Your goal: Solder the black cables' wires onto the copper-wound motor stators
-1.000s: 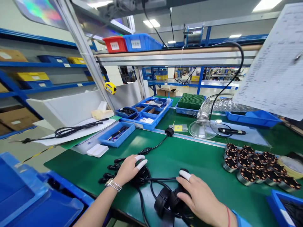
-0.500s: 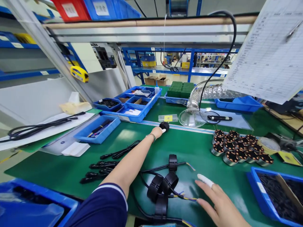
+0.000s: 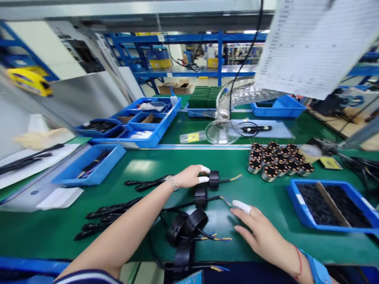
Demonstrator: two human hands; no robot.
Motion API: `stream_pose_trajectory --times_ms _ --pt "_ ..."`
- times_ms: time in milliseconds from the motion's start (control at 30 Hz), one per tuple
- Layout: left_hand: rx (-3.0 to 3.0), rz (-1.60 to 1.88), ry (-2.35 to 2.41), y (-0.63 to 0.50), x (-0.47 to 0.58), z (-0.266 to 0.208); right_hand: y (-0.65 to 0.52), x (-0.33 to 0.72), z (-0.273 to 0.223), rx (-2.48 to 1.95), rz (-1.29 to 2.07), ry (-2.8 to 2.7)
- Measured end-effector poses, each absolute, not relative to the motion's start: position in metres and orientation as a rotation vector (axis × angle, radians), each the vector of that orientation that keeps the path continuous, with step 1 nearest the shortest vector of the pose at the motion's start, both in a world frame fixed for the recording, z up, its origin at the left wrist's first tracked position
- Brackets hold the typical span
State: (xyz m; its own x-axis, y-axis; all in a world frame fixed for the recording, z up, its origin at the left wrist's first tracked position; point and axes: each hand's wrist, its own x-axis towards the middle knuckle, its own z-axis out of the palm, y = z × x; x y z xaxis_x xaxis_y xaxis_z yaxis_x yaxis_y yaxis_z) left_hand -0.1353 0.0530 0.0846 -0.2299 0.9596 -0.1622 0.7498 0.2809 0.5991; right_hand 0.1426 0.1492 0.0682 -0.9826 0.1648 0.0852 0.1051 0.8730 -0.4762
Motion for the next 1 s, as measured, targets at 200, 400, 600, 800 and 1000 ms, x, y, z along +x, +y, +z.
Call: stream_pose_trajectory --times_ms 200,400,600,800,1000 --pt "2.001 0.351 2.347 0.089 -0.085 0.095 0.149 0.159 0.079 -0.233 0.738 -2.921" --pt "2.153 0.149 2.120 0.114 -0.068 0.084 0.173 0.182 0.087 -0.273 0.621 -2.841" --pt "2.066 -0.115 2.143 0.124 -0.056 0.091 0.253 0.245 0.102 -0.743 0.395 -2.671" --pt "2.269 -0.126 1.967 0.125 -0.036 0.076 0.289 0.269 0.106 -0.752 0.234 -2.961" --pt "2.145 -0.157 1.971 0.124 -0.035 0.074 0.291 0.252 0.098 -0.579 0.047 -3.142"
